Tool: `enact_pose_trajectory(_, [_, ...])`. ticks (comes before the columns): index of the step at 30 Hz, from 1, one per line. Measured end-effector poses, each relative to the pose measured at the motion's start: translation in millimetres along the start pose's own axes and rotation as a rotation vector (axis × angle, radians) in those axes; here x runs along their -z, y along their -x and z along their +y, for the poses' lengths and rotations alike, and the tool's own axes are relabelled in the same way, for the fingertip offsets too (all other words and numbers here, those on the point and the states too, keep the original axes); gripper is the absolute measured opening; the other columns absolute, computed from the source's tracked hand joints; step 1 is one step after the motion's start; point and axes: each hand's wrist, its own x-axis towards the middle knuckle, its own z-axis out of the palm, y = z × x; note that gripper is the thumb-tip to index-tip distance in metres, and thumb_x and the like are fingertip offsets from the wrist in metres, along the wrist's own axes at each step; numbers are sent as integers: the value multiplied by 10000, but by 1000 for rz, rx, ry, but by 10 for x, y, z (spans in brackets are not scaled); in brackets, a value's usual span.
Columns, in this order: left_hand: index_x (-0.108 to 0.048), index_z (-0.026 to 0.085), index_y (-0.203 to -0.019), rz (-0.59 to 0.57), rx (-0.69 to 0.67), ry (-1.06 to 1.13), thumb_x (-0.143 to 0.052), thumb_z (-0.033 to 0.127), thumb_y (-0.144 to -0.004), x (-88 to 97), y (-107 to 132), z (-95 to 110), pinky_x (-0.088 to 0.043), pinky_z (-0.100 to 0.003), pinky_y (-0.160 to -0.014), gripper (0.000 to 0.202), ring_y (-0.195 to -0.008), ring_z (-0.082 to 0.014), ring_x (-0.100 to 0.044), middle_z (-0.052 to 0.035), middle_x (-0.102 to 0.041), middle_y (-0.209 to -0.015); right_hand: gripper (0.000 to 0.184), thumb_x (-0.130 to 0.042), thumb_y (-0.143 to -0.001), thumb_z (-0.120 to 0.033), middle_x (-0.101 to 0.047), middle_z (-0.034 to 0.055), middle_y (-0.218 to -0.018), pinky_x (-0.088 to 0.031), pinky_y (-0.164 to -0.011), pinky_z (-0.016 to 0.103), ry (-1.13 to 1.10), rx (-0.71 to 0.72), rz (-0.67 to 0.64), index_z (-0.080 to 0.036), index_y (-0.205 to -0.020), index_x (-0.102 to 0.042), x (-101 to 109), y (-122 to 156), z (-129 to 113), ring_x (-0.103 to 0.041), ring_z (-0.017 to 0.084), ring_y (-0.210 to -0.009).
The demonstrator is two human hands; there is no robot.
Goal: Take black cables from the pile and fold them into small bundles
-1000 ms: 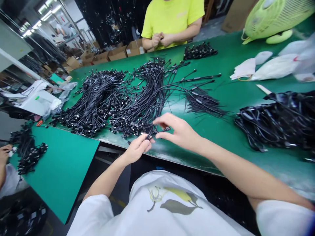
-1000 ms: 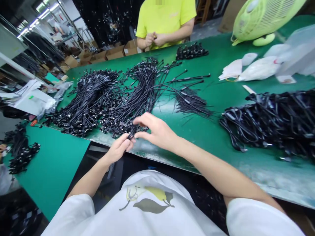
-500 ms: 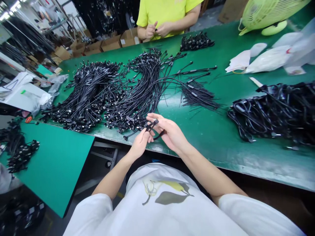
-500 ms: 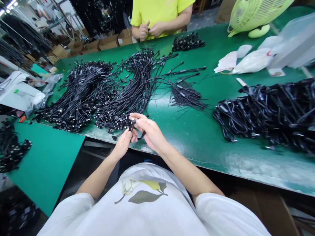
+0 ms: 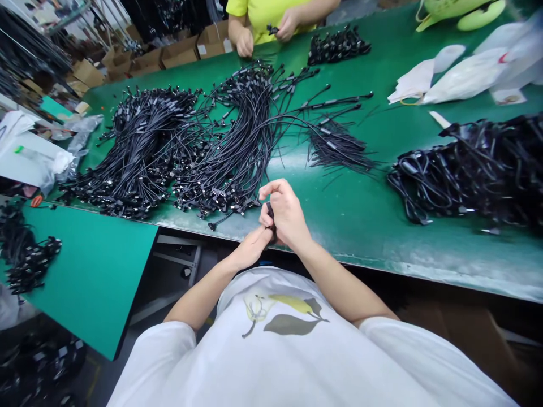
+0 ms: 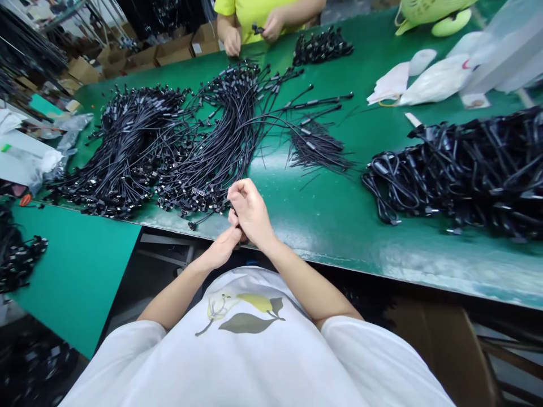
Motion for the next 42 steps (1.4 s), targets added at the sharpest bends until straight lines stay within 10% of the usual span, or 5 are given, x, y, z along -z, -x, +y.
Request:
enact_pose_trajectory(7, [-653,89,-1025,-163,347,644,-729,344,-779,-162,217,239,-442,-263,-623,362,-696,-134,-526,-50,-524,-799,319,-627,-876,-480,-401,-98,-509,-370,-321,164,100,-21,-175,-176,-822,-544,79,-94,-131,-383,39,-330])
enact_pose_trajectory(17, [-622,108,-823,-222,468,718,-694,331,-813,-318,90,331,-395,-223,-545,235,-585,-104,-435,5,-409,-676,332,-574,-907,-498,-245,-137,-493,-216,-256,133,-211,-104,-265,-199,-812,-465,105,-111,-165,-173,19,-293])
enact_pose_trajectory(25, [-579,139,-788,154,142,648,-626,298,-891,-228,-131,268,-431,-194,-595,195,-605,-84,-478,28,-435,-645,291,-544,-929,-419,-569,99,-1081,-523,-851,362,807,394,-19,-183,-1094,-582,414,-51,-125,-594,195,-958])
enact_pose_trajectory(32, [-584,149,-832,459,77,616,-616,328,-895,-57,-329,263,-413,-179,-574,193,-618,-68,-520,23,-540,-722,238,-434,-981,-242,-602,144,-1122,-521,-792,356,1346,439,-434,-166,-1100,-625,367,334,94,-584,217,-922])
enact_pose_trajectory(42, [-528,186,-866,441,-85,473,-578,428,-909,-228,-316,300,-383,-184,-462,250,-517,-68,-427,40,-454,-692,130,-568,-908,-312,-561,22,-887,-503,-519,248,529,-23,-93,-187,-909,-601,216,303,93,-563,93,-533])
